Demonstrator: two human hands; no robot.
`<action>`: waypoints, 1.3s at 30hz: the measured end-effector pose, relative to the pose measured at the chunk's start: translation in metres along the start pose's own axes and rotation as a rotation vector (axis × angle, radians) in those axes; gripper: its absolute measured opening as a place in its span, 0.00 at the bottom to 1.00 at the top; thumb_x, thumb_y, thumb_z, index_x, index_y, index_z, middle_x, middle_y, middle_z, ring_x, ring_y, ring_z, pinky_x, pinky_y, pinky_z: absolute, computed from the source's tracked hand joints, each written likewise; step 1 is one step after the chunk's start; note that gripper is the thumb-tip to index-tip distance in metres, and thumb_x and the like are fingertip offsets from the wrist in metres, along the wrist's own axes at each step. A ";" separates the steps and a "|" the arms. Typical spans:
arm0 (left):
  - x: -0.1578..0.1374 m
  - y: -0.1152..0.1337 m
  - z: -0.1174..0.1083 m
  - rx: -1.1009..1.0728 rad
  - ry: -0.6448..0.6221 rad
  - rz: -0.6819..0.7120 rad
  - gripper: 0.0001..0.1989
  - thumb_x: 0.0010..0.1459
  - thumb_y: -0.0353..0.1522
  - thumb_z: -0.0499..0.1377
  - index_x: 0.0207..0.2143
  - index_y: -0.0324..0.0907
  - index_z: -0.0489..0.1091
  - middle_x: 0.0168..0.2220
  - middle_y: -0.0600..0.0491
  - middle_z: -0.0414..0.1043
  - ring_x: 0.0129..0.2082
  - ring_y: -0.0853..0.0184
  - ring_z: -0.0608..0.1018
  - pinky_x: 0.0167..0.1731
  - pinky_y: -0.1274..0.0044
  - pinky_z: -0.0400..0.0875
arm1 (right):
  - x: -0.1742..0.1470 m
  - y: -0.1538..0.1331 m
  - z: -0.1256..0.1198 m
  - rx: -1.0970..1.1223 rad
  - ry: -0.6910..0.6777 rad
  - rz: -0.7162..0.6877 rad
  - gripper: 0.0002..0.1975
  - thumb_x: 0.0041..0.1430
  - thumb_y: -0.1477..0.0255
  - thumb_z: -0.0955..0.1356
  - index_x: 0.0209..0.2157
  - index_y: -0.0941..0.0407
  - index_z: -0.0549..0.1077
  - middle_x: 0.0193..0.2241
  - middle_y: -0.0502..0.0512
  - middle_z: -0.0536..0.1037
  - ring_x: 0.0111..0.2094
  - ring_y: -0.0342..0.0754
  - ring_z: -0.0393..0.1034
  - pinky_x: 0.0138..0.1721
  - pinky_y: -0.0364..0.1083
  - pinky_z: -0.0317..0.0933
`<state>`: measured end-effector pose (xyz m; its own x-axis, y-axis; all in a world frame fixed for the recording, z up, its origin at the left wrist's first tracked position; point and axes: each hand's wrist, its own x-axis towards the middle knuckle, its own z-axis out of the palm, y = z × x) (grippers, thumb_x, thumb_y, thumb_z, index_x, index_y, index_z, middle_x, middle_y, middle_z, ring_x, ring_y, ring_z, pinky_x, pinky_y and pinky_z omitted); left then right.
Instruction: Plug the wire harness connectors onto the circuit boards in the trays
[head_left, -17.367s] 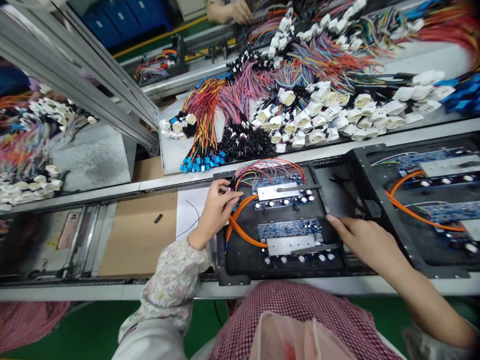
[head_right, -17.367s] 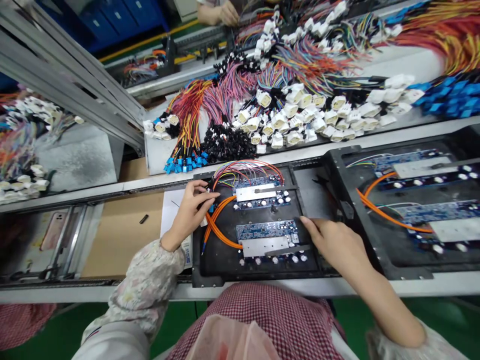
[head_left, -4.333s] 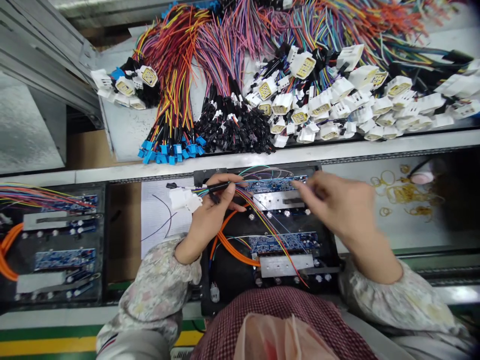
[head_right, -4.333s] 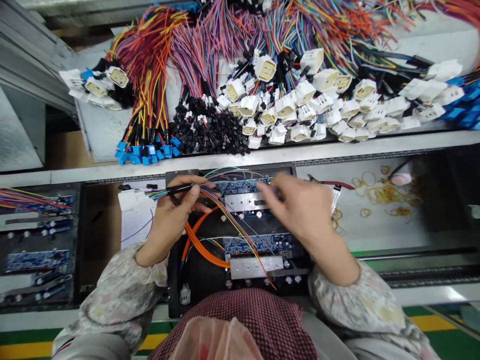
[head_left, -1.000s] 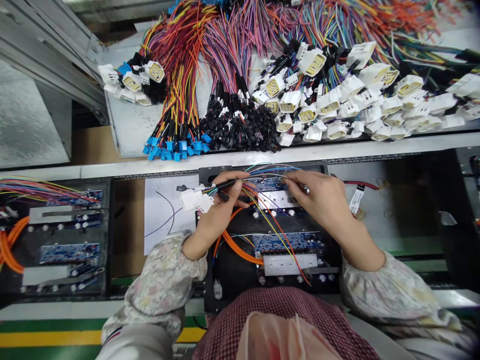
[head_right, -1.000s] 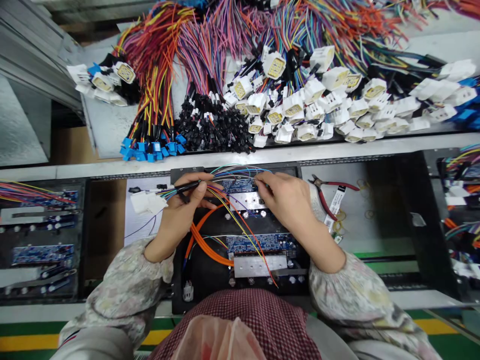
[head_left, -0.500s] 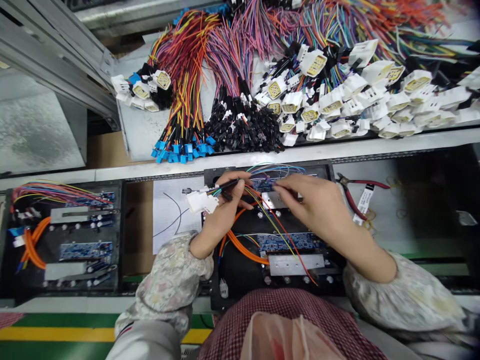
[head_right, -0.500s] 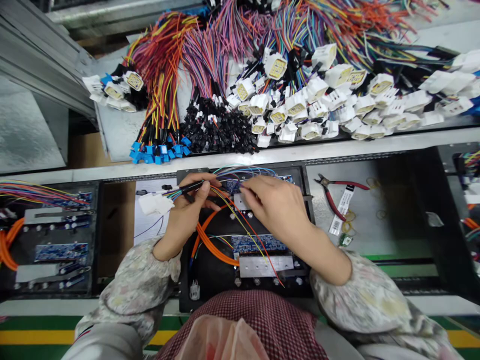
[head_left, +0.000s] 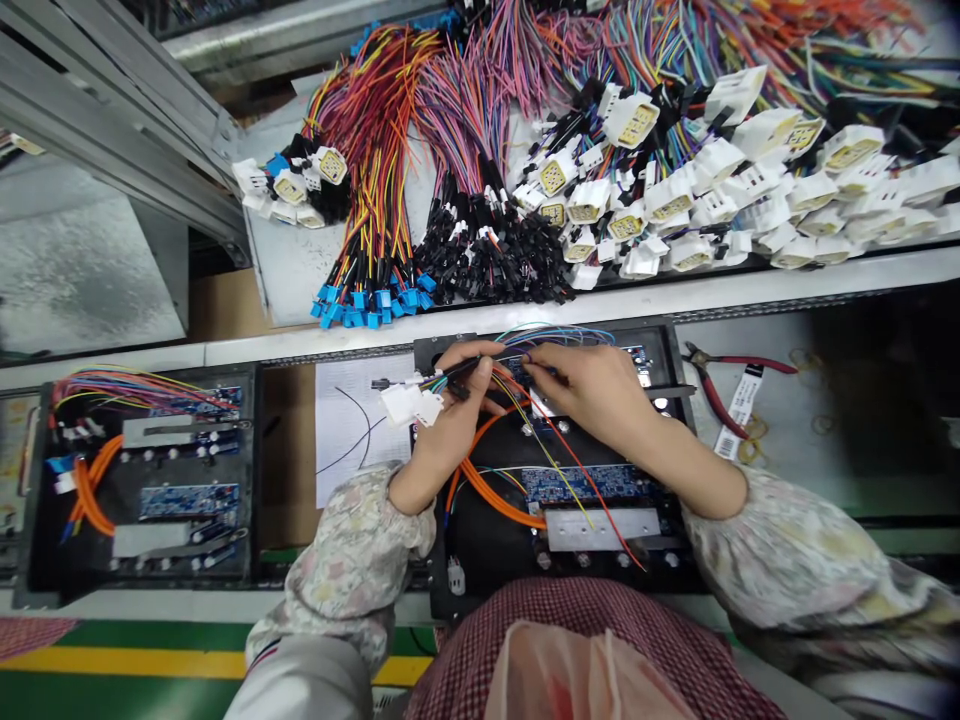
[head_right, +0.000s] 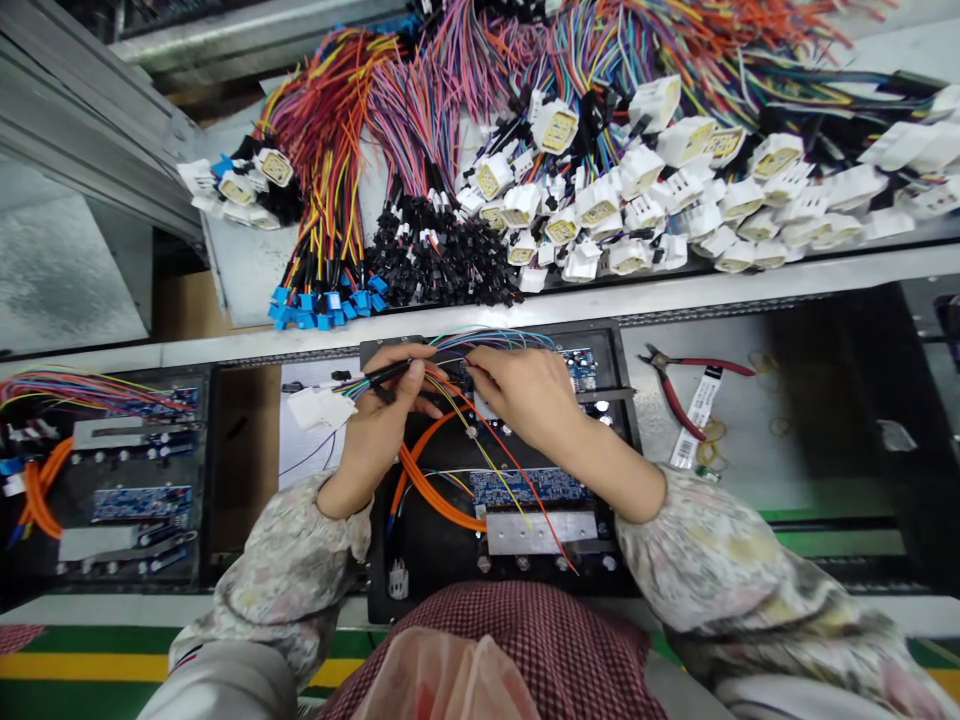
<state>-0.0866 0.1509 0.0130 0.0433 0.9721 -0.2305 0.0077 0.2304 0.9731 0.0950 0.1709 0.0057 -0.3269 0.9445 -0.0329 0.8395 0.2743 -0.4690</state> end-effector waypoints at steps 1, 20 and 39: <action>0.000 0.000 0.000 0.008 0.001 0.008 0.13 0.63 0.42 0.60 0.44 0.44 0.72 0.35 0.53 0.76 0.30 0.70 0.81 0.23 0.83 0.77 | 0.000 0.000 0.000 -0.001 -0.007 -0.004 0.16 0.65 0.66 0.61 0.36 0.53 0.79 0.26 0.53 0.80 0.25 0.47 0.70 0.27 0.46 0.48; 0.000 0.002 0.000 0.076 -0.005 0.104 0.10 0.65 0.38 0.58 0.44 0.43 0.72 0.34 0.53 0.79 0.29 0.72 0.80 0.20 0.85 0.72 | 0.003 0.001 0.000 -0.028 -0.031 -0.012 0.14 0.63 0.67 0.62 0.31 0.53 0.78 0.22 0.52 0.77 0.22 0.45 0.65 0.26 0.47 0.42; 0.000 0.000 -0.001 0.070 0.004 0.090 0.09 0.65 0.38 0.59 0.44 0.45 0.72 0.34 0.54 0.79 0.24 0.73 0.77 0.20 0.83 0.69 | -0.021 -0.012 -0.030 -0.095 -0.024 0.085 0.15 0.64 0.60 0.64 0.40 0.51 0.80 0.25 0.52 0.79 0.24 0.47 0.69 0.27 0.46 0.46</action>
<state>-0.0878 0.1514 0.0133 0.0426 0.9889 -0.1424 0.0733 0.1391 0.9876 0.1051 0.1533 0.0383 -0.2617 0.9609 -0.0905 0.9017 0.2100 -0.3779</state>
